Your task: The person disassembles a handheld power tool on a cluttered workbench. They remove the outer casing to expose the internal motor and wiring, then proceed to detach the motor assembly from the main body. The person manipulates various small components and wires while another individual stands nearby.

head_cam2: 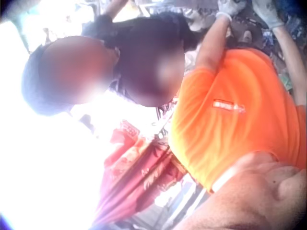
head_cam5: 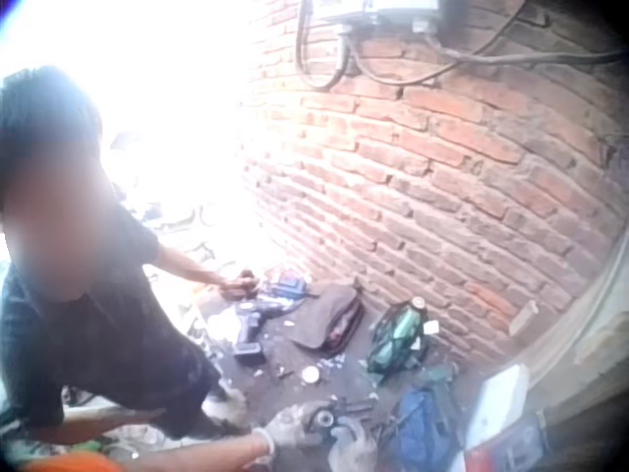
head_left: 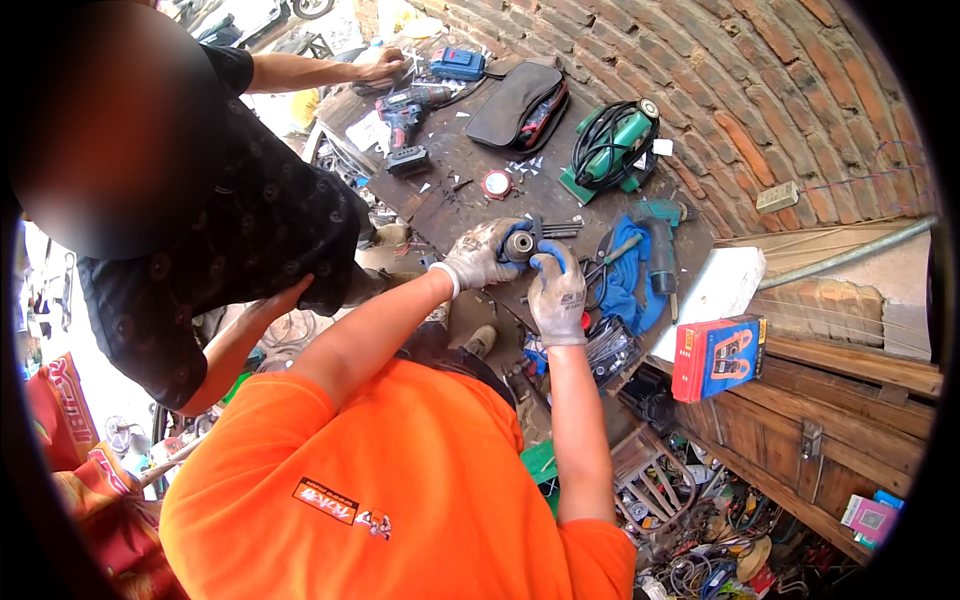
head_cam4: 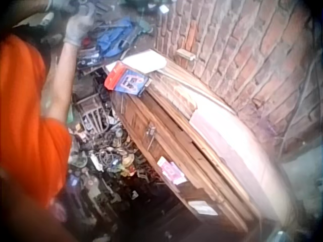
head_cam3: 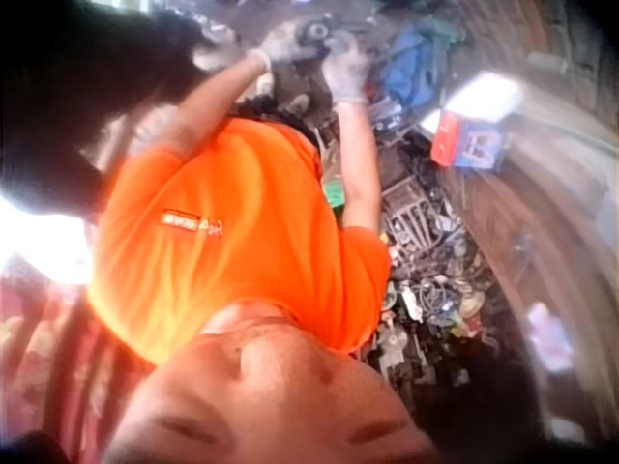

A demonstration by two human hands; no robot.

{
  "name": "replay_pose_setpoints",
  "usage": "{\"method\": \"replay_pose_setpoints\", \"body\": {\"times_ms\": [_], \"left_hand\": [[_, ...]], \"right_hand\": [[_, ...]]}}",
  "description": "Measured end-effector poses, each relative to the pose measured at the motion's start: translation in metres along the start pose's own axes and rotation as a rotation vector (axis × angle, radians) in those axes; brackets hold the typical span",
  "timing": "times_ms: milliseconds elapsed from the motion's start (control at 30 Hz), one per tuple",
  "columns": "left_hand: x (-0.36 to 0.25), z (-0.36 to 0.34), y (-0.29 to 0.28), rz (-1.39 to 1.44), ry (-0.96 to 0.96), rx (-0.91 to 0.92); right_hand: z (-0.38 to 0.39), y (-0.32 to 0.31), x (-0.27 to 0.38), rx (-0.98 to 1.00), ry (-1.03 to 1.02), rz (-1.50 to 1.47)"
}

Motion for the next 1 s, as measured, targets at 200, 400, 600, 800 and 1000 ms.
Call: {"method": "replay_pose_setpoints", "body": {"times_ms": [200, 400, 600, 800, 1000], "left_hand": [[-0.001, 0.000, -0.001, -0.007, 0.014, -0.002], [-0.002, 0.001, -0.002, -0.007, 0.014, -0.007], [-0.005, 0.002, -0.004, -0.024, 0.030, -0.024], [-0.003, 0.000, -0.005, -0.004, 0.014, -0.006], [-0.001, 0.000, -0.002, -0.006, 0.013, -0.001]], "right_hand": [[0.019, 0.013, -0.009, -0.253, 0.183, -0.489], [0.019, 0.024, -0.027, -0.391, 0.462, -1.321], [-0.004, 0.023, -0.039, -0.404, 0.484, -1.342], [-0.001, 0.033, -0.024, -0.331, 0.366, -1.050], [0.001, 0.023, -0.013, -0.099, 0.254, -0.641]]}}
Point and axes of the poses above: each hand's wrist, its own z-axis away from the middle knuckle, its own y-axis out of the palm, x = y × z, the point moved 5 cm from there along -z, towards the middle knuckle, and after that the axes turned 15 degrees about -z, right-handed, at the moved point
